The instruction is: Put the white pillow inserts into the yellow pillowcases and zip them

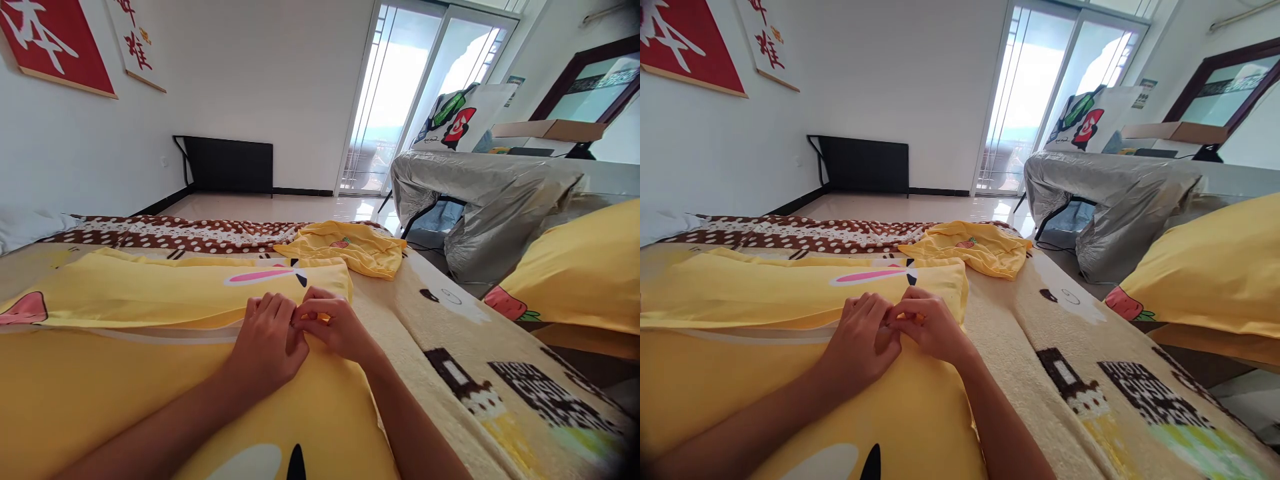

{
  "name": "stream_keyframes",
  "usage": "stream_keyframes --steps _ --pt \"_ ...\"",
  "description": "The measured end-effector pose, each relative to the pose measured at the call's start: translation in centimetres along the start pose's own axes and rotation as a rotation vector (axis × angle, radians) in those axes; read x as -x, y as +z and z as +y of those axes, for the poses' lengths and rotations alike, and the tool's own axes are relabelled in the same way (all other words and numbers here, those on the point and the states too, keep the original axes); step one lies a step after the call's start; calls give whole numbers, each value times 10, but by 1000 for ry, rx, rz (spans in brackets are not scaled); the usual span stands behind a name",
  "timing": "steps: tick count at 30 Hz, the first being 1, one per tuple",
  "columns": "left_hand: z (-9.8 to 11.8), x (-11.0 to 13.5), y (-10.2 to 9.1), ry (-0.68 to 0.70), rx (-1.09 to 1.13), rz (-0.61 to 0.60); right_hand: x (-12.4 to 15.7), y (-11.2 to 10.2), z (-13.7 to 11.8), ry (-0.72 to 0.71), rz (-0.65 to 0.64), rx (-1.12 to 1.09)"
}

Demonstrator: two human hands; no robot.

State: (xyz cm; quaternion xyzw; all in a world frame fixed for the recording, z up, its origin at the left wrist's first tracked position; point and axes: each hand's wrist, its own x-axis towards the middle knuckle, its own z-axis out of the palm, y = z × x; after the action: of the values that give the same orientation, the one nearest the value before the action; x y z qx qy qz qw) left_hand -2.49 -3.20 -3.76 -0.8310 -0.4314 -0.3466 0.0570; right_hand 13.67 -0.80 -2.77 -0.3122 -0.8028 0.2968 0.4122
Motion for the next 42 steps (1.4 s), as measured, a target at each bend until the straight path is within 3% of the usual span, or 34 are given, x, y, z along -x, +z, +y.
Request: stream_keyframes --steps 5,15,19,24,30,42 --pt "-1 0 1 6 1 -19 0 -1 -2 -14 -5 -28" --pt "-1 -1 1 26 -4 -114 4 -12 -14 -36 -77 138" --pt "-1 -1 1 17 -3 -77 5 -20 -18 39 -39 270" --pt "-2 -1 3 12 -27 -63 7 -17 -20 87 -128 431" --pt "-2 0 2 27 -45 -67 4 -8 -18 20 -148 508" --pt "-6 4 -12 47 -197 19 7 -17 -22 -42 -133 498"
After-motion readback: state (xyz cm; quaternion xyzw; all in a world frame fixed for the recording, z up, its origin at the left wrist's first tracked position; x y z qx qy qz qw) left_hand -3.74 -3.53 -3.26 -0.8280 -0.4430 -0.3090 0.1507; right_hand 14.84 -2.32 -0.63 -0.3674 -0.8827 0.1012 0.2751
